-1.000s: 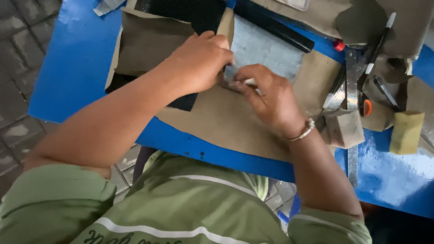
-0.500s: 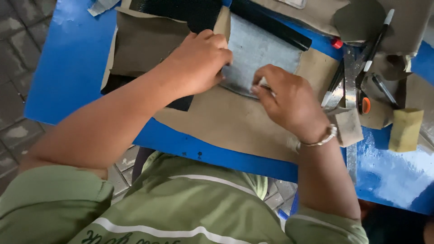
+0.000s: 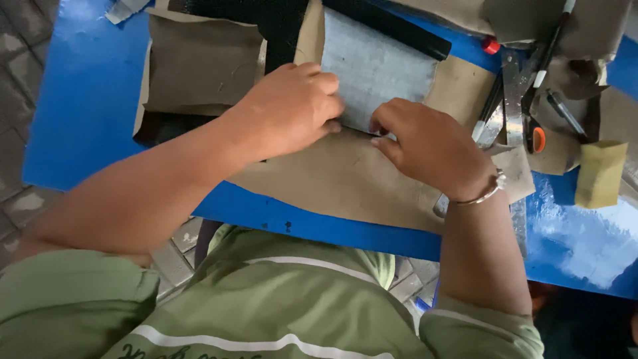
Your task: Applying adhesive to the edges of leather pieces and folding them to assemble components
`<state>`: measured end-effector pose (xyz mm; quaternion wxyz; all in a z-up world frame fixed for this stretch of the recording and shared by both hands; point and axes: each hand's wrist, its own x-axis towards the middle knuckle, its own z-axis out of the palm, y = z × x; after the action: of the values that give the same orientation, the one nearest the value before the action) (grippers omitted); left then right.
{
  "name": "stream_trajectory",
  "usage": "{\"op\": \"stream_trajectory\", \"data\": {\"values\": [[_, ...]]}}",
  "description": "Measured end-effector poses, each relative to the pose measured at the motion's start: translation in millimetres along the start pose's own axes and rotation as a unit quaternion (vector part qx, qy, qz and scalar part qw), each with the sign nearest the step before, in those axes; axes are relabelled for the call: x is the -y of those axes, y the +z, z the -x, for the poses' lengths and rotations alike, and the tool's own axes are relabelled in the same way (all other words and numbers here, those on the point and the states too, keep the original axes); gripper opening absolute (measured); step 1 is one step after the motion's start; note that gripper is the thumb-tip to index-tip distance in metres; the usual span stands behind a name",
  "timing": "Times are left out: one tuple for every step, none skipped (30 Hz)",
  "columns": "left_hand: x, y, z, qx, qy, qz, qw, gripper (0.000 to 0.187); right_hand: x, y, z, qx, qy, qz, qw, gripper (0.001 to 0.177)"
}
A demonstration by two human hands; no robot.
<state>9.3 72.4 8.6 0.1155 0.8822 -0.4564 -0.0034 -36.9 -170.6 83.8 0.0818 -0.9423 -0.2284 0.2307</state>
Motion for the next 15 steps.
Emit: {"op": "stream_trajectory", "data": {"values": [[0.2, 0.8, 0.0, 0.001, 0.000, 0.000, 1.000, 0.025, -1.9, 2.8, -1.9, 0.000, 0.000, -0.001, 1.000, 0.015], [0.4, 1.5, 0.1, 0.007, -0.004, 0.010, 1.000, 0.022, -3.7, 5.7, -3.8, -0.004, -0.003, 0.001, 1.000, 0.010], [0.6, 2.3, 0.4, 0.013, -0.010, 0.020, 1.000, 0.020, -5.5, 8.5, -5.9, -0.007, -0.007, 0.004, 1.000, 0.007], [0.4, 2.0, -0.1, 0.013, -0.010, 0.020, 1.000, 0.020, -7.4, 9.7, -7.3, -0.006, -0.007, 0.003, 1.000, 0.007], [-0.2, 1.7, -0.6, 0.018, -0.012, 0.015, 1.000, 0.018, -9.2, 11.1, -8.3, -0.018, -0.002, -0.003, 1.000, 0.010], [-0.8, 1.4, -1.2, 0.023, -0.013, 0.010, 1.000, 0.017, -11.1, 12.5, -9.2, -0.030, 0.003, -0.008, 1.000, 0.017], [-3.1, -2.8, -0.7, 0.023, -0.013, 0.010, 1.000, 0.017, -8.9, 10.7, -8.8, -0.030, 0.004, -0.009, 0.999, 0.017], [-5.4, -7.1, -0.3, 0.021, -0.018, 0.037, 0.999, 0.010, -6.8, 8.8, -8.2, -0.029, 0.008, -0.019, 0.999, 0.014], [-8.0, -11.2, 0.5, 0.019, -0.025, 0.065, 0.997, 0.016, -4.5, 7.1, -7.6, -0.028, 0.012, -0.028, 0.999, 0.011], [-9.4, -11.0, 0.4, 0.020, -0.024, 0.066, 0.997, 0.016, -4.2, 7.5, -8.0, -0.028, 0.012, -0.029, 0.999, 0.011], [-10.5, -10.9, 0.4, 0.010, -0.016, 0.082, 0.996, 0.019, -3.8, 7.9, -8.8, -0.018, 0.011, -0.016, 1.000, 0.010], [-11.6, -10.9, 0.5, -0.001, -0.007, 0.098, 0.995, 0.025, -3.4, 8.1, -9.6, -0.009, 0.009, -0.004, 1.000, 0.009], [-11.6, -8.9, 0.8, 0.000, -0.007, 0.098, 0.995, 0.025, -3.7, 7.8, -9.2, -0.010, 0.009, -0.004, 1.000, 0.009], [-11.5, -7.0, 1.1, -0.006, -0.004, 0.089, 0.996, 0.029, -4.1, 7.4, -8.7, 0.000, 0.008, 0.000, 1.000, 0.009], [-11.3, -5.2, 1.2, -0.012, -0.001, 0.079, 0.997, 0.036, -4.2, 7.1, -8.1, 0.009, 0.008, 0.004, 1.000, 0.010]]}}
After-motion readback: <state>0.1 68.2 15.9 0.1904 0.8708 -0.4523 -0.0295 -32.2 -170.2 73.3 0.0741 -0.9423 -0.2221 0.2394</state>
